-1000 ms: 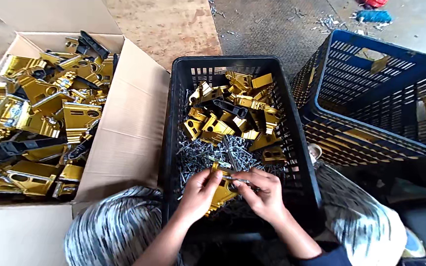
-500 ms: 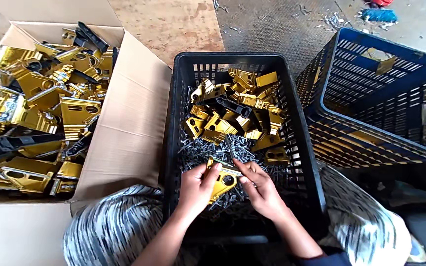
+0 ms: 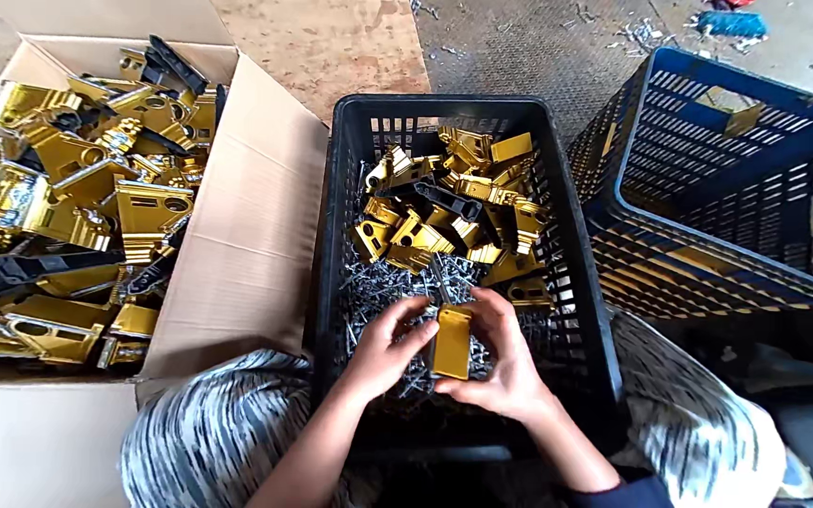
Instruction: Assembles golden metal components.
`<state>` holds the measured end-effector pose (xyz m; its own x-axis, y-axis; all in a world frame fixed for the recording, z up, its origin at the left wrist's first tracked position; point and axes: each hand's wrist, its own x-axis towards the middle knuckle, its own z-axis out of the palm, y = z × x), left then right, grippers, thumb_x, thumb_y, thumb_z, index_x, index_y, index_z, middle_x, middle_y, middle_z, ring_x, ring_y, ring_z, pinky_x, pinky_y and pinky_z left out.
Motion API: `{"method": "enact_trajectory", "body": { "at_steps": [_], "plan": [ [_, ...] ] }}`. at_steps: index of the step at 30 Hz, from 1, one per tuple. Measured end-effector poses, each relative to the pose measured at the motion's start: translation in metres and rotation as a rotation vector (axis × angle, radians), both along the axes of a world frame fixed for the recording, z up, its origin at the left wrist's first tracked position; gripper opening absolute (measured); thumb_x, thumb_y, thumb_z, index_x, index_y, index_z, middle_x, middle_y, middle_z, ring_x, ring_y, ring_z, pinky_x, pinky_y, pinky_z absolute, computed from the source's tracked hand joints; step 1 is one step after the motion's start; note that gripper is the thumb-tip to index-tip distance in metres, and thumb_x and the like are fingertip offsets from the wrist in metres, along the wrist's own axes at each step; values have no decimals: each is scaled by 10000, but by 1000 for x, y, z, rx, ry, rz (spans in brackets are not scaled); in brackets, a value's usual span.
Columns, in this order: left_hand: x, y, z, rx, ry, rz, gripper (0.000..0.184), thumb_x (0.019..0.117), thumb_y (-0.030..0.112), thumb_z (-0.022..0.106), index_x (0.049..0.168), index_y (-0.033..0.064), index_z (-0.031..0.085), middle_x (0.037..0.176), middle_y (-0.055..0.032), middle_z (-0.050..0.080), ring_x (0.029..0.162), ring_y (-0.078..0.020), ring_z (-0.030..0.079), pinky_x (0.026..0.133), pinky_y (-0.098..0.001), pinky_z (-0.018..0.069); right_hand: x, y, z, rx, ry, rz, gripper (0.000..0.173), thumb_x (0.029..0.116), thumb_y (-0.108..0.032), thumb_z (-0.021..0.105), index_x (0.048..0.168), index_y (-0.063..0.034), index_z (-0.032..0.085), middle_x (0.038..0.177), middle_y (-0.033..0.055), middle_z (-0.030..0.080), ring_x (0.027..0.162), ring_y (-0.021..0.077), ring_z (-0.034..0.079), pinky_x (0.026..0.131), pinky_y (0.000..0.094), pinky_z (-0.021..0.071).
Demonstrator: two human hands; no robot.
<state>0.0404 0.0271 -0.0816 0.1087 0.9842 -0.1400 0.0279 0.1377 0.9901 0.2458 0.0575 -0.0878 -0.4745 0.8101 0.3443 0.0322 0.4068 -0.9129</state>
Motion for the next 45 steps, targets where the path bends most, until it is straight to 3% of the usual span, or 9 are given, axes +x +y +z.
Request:
{"method": "enact_trajectory", "body": {
  "at_steps": [5, 12, 18, 23, 28, 34, 37, 40, 45],
  "plan": [
    [13, -5, -4, -65, -43, -101, 701, 840, 165, 800, 1444, 27, 472, 1216, -80, 695, 1062, -141, 697, 911, -324, 600, -8, -5, -8, 293, -338, -68, 956, 756, -592, 840, 1436, -21, 485, 1255, 179, 659, 1164, 277, 632, 1013, 476, 519],
    [12, -10, -12, -98, -25, -156, 541, 833, 141, 756, 1335, 30, 588, 1092, -49, 723, 925, -118, 710, 812, -305, 610, 4, -3, -3, -222, -185, -7, 250, 940, -168, 708, 1153, -48, 763, 1051, 35, 740, 979, 72, 665, 892, 248, 555],
    [12, -24, -20, -308, -152, -146, 451, 917, 175, 695, 1331, 22, 600, 1123, -69, 717, 965, -133, 703, 862, -326, 598, -1, -15, -10, -607, -26, -75, 131, 906, -14, 708, 1023, -1, 766, 931, 35, 769, 839, 66, 721, 788, 252, 611],
    [-9, -24, -9, -261, -391, -89, 887, 793, 530, 807, 1412, 6, 449, 1200, 12, 678, 1094, -69, 651, 962, -279, 552, -32, 3, 7, -1146, 282, -173, 116, 1057, -72, 503, 1077, -13, 601, 956, 100, 707, 835, 187, 711, 757, 372, 620],
    [-15, -6, -14, -223, -210, 431, 753, 804, 242, 804, 1397, -18, 421, 1153, -126, 654, 1006, -188, 692, 862, -351, 611, -49, 65, -28, -403, -839, -164, 231, 1008, -158, 613, 1152, -35, 746, 1074, 142, 747, 994, 282, 721, 908, 500, 568],
    [-23, 1, -13, -258, -350, 492, 757, 834, 82, 776, 1457, 19, 351, 1201, -154, 616, 1004, -202, 679, 830, -345, 606, -64, 96, -60, -23, -1265, -26, 189, 966, 15, 574, 1079, 42, 723, 1183, 247, 679, 1164, 449, 634, 914, 625, 534],
    [-23, 4, -11, -275, -433, 541, 688, 839, 0, 723, 1432, 6, 374, 1152, -166, 633, 930, -208, 692, 777, -335, 607, -50, 90, -20, -231, -1057, -107, 193, 979, -98, 626, 1094, -24, 763, 1103, 215, 727, 1063, 406, 691, 948, 627, 525],
    [-23, 7, -9, -388, -538, 576, 628, 908, 68, 712, 1447, 79, 391, 1042, -129, 636, 751, -167, 650, 605, -274, 553, -12, 61, 11, -353, -581, -116, 131, 953, -97, 675, 1029, -44, 769, 873, 45, 753, 745, 134, 726, 740, 335, 633],
    [-11, 12, -2, -552, -719, 469, 458, 1012, 158, 624, 1409, 110, 399, 893, -92, 602, 635, -143, 628, 530, -250, 553, 6, 17, 20, -750, 242, 86, 193, 923, 53, 623, 1001, -37, 775, 868, 45, 761, 752, 121, 728, 728, 292, 631]
  ]
}}
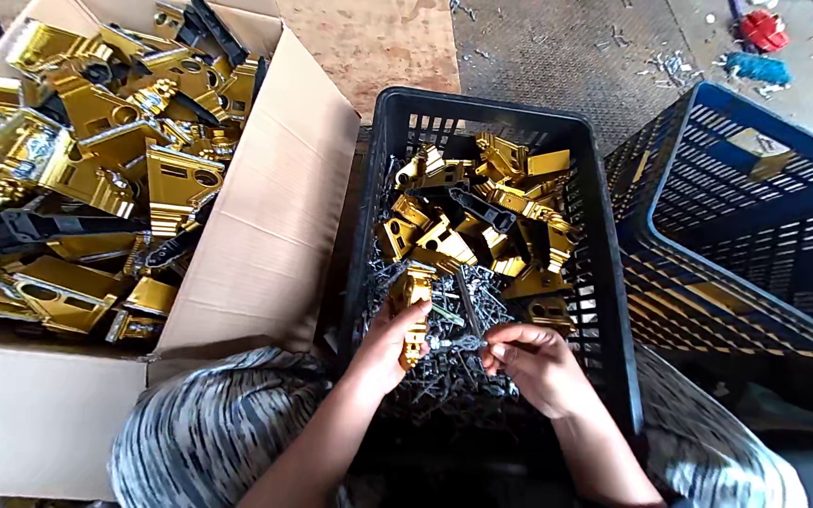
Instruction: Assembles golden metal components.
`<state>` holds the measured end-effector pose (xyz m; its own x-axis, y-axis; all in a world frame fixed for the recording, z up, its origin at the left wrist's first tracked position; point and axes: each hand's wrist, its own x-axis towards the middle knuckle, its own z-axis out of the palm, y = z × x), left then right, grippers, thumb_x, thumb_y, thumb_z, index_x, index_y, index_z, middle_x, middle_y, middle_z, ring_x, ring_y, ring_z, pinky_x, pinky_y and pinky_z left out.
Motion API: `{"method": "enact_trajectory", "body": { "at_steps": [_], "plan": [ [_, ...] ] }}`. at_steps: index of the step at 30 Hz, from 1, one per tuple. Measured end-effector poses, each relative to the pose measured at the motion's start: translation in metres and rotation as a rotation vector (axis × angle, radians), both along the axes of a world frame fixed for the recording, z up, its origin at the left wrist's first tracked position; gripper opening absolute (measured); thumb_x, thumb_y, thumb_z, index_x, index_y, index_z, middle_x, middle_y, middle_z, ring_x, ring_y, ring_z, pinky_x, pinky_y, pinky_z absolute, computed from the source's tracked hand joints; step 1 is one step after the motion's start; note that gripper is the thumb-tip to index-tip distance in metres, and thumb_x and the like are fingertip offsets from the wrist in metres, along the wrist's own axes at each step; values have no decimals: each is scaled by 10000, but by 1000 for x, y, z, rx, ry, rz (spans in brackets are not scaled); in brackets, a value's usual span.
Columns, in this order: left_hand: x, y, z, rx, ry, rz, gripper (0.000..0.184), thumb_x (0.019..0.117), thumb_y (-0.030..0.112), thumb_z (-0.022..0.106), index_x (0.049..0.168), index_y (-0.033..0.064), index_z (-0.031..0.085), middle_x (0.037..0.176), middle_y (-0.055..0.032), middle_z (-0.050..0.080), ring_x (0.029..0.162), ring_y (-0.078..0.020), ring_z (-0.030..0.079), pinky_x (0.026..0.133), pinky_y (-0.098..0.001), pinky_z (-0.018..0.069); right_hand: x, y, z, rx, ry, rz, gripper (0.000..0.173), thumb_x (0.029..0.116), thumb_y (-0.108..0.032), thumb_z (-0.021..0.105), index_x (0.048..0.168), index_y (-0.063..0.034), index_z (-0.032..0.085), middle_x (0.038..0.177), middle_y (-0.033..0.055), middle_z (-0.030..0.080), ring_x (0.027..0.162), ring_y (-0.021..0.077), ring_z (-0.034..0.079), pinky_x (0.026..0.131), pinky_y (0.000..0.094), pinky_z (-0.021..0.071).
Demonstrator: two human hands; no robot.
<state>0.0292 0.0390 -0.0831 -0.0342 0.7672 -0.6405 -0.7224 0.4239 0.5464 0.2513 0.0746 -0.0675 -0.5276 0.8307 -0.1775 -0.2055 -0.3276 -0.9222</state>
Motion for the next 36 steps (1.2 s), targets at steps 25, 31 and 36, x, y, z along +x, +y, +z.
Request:
{"method": "enact_trajectory", "body": {
  "at_steps": [25, 31, 36],
  "plan": [
    [13, -30, -17, 377, 7, -652, 868, 769, -59, 700, 1484, 131, 247, 1059, -53, 671, 771, -125, 675, 619, -245, 571, -22, -5, -39, 824, -419, -61, 796, 773, -587, 833, 1256, 15, 641, 1109, 94, 751, 1017, 106, 725, 890, 322, 624],
    [9, -29, -27, 485, -15, -684, 891, 753, -60, 716, 1482, 111, 234, 1119, -36, 638, 911, -129, 685, 706, -268, 598, -28, -10, -40, 810, -364, -132, 663, 827, -487, 827, 1195, 39, 662, 1093, 110, 757, 1001, 128, 735, 879, 336, 626],
    [18, -25, -19, 357, 106, -512, 997, 731, -20, 746, 1520, 106, 149, 1068, -70, 627, 818, -146, 677, 687, -287, 593, -15, 8, -47, 535, -241, -131, 548, 924, -435, 692, 1252, -3, 608, 1267, 116, 684, 1133, 180, 668, 955, 395, 570]
  ]
}}
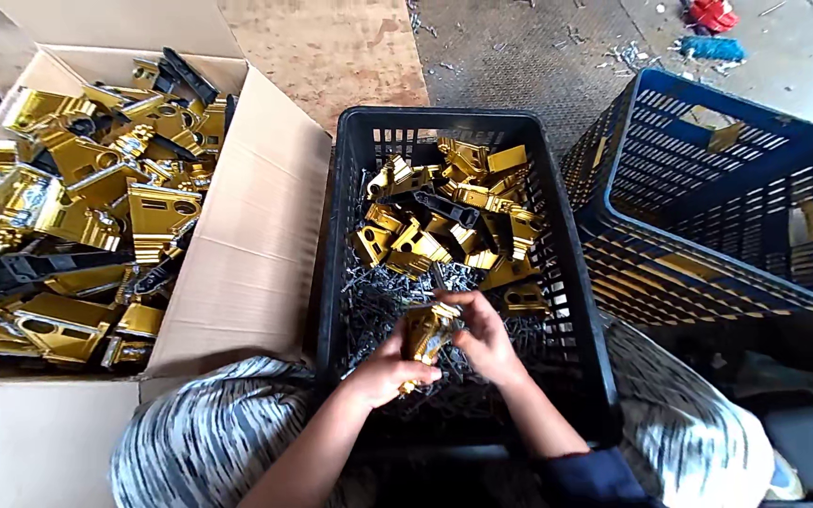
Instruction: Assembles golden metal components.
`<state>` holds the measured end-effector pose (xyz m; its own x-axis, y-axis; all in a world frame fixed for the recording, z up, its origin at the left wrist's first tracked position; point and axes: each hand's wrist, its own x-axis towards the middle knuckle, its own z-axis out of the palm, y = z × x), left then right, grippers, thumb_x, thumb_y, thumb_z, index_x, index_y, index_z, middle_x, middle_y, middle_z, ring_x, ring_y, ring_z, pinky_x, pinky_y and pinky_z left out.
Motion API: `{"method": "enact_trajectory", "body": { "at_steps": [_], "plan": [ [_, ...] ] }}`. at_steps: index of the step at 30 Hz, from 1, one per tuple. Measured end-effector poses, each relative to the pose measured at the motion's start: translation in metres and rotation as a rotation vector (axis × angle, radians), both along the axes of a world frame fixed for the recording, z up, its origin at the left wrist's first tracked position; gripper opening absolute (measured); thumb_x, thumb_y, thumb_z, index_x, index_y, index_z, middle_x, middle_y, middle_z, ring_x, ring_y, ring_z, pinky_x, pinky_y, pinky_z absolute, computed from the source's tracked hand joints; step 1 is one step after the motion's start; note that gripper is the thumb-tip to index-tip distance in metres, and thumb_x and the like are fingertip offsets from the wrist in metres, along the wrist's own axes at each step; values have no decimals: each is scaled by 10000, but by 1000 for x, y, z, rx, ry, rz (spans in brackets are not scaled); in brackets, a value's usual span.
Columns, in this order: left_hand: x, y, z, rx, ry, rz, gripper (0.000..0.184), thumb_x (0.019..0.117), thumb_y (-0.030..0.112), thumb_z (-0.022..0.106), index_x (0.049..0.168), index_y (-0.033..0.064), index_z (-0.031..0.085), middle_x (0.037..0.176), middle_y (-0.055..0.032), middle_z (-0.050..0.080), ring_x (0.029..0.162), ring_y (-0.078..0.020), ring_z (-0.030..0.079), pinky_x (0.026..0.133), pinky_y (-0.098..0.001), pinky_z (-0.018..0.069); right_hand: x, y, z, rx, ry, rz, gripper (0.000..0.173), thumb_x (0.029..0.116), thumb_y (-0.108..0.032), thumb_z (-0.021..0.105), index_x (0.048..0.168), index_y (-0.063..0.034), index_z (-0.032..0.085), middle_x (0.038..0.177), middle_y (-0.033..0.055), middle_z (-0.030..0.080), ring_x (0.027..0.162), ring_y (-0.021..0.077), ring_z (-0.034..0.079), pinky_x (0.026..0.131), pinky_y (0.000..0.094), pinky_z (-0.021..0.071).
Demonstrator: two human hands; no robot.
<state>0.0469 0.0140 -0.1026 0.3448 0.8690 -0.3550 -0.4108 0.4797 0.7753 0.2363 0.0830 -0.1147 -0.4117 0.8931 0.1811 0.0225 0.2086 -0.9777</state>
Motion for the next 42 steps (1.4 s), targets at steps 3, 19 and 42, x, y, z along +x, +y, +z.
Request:
{"method": "enact_trajectory", "body": {
  "at_steps": [3, 19, 42],
  "plan": [
    [0, 11, 9, -90, 140, 212, 792, 890, 129, 709, 1523, 101, 234, 1062, -111, 617, 783, -173, 665, 659, -310, 591, 17, 23, -6, -201, -645, -192, 529, 999, -379, 633, 1350, 9, 556, 1194, 189, 674, 1028, 294, 685, 892, 493, 566],
    [7, 22, 13, -110, 524, 604, 627, 1114, 475, 206, 1309, 34, 606, 1143, -149, 655, 1022, -189, 644, 891, -396, 535, -38, 20, -10, -392, -1399, -50, 417, 1031, -318, 530, 1313, -24, 614, 1257, 240, 667, 1176, 420, 653, 937, 621, 523],
    [10, 29, 8, -179, 541, 592, 651, 1102, 516, 223, 1276, 33, 623, 1152, -151, 661, 1057, -203, 645, 920, -427, 535, 3, -95, 52, 388, -252, -463, 443, 1126, -430, 261, 1087, -56, 495, 676, -27, 483, 520, 46, 484, 481, 230, 465]
  ]
}}
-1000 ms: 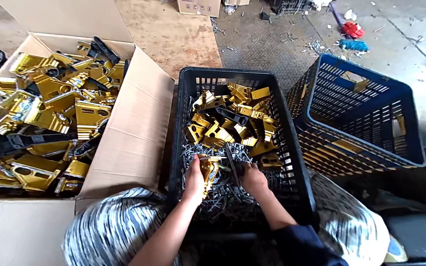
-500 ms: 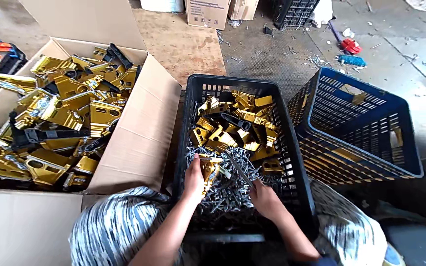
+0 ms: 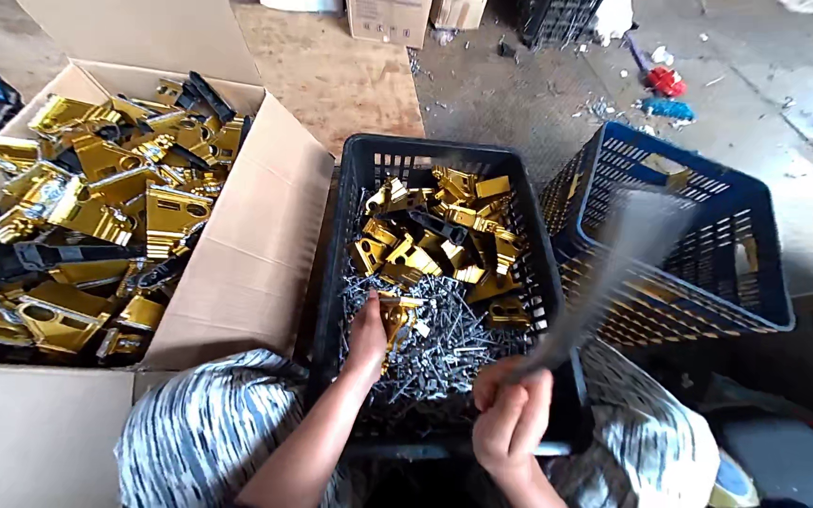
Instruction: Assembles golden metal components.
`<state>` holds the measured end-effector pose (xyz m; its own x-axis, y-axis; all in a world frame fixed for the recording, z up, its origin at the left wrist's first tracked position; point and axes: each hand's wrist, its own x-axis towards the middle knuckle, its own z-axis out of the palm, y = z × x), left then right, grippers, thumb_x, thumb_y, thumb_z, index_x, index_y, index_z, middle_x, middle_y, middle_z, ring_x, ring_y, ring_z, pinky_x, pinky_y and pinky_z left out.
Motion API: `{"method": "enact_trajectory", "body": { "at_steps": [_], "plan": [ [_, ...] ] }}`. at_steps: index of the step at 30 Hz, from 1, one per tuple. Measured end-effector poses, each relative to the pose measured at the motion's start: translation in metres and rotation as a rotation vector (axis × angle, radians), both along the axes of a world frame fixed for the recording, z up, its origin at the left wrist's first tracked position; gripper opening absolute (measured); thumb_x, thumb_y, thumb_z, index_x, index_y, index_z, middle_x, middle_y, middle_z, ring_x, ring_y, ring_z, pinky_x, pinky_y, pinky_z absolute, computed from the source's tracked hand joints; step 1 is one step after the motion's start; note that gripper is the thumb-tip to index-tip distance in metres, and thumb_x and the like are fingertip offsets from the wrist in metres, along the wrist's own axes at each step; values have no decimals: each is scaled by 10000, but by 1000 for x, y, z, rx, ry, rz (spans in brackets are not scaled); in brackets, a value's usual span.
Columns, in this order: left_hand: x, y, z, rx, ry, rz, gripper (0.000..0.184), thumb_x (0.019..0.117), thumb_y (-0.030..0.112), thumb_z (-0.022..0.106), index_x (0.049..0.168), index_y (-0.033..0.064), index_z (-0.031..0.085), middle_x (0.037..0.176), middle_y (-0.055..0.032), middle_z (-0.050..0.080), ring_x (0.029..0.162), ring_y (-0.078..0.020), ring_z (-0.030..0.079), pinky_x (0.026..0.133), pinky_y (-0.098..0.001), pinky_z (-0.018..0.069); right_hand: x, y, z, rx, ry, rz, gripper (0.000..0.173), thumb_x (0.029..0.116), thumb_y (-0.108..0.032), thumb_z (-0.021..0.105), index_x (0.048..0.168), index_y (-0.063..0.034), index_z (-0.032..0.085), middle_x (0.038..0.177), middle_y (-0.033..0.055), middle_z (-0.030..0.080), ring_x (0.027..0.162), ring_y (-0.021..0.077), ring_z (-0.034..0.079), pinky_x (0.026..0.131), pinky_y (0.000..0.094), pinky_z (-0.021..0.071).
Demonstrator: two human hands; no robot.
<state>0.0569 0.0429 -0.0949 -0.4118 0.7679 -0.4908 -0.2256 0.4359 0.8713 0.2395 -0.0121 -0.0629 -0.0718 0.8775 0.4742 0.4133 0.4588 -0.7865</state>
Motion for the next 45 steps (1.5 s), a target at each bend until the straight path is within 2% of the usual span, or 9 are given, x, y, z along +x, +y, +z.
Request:
{"method": "enact_trajectory", "body": {
  "at_steps": [5, 10, 14, 18, 24, 29, 36, 41, 45],
  "plan": [
    [-7, 3, 2, -69, -13, 2, 658, 1097, 538, 233, 1200, 31, 641, 999, -155, 652, 847, -236, 648, 734, -433, 551, -4, 12, -15, -844, -470, 159, 332, 1108, -286, 405, 1171, -12, 581, 766, 106, 602, 708, 266, 638, 695, 463, 533],
    [-8, -3, 10, 157, 326, -398, 509, 1113, 401, 327, 1107, 52, 697, 957, -63, 693, 917, -127, 668, 867, -380, 552, 6, 45, -16, -617, 8, 167, 312, 1033, -250, 506, 1219, -8, 572, 802, -7, 596, 604, 61, 544, 549, 248, 484],
    [-9, -6, 23, 170, 494, -865, 502, 1063, 516, 402, 1029, 127, 717, 851, -39, 676, 822, -185, 663, 771, -498, 542, 4, 72, -8, -774, 78, 423, 605, 846, -383, 789, 1292, -18, 605, 1029, 32, 731, 900, 95, 701, 803, 304, 597],
    [-11, -16, 27, 357, 791, -527, 403, 1048, 460, 482, 1126, 170, 752, 1062, -52, 731, 1011, -216, 691, 888, -521, 548, -4, 72, -16, -877, 382, 375, 391, 899, -145, 723, 1230, 30, 608, 996, 82, 730, 894, 147, 715, 822, 329, 609],
    [14, -46, 6, 575, -52, -245, 1044, 790, 219, 856, 1528, -50, 167, 1343, -137, 557, 1173, -172, 638, 972, -350, 579, -24, 55, -5, -847, 870, 278, 356, 1010, -87, 520, 1353, -10, 465, 1045, 111, 697, 877, 165, 715, 764, 334, 621],
    [10, -33, -2, 464, -193, -213, 501, 717, -5, 877, 1143, -60, 618, 999, -110, 741, 946, -182, 728, 887, -362, 620, -24, 63, -15, -719, 259, 195, 489, 939, -292, 686, 1331, -10, 600, 1154, 101, 673, 949, 112, 665, 779, 266, 573],
    [-3, -12, 7, 334, -344, -16, 401, 818, -60, 748, 1177, -92, 573, 1047, -192, 716, 958, -264, 725, 866, -401, 622, 16, 36, 8, 172, -175, 17, 366, 1112, -373, 317, 1119, -67, 517, 714, 25, 514, 545, 79, 500, 498, 254, 467],
    [0, -11, 7, 324, -349, -42, 352, 841, -97, 710, 1162, -90, 566, 1028, -198, 718, 948, -280, 736, 853, -406, 633, 15, 21, -20, -157, -560, 33, 352, 1051, -302, 438, 1046, -11, 635, 608, 66, 592, 492, 246, 623, 448, 435, 515],
    [4, -15, 8, 318, -371, -48, 368, 833, -80, 715, 1169, -81, 565, 1032, -180, 720, 939, -258, 732, 846, -393, 629, 13, 14, -14, 104, -331, -9, 437, 1115, -389, 278, 1044, -31, 520, 669, 25, 512, 522, 85, 525, 479, 246, 482]
  ]
}}
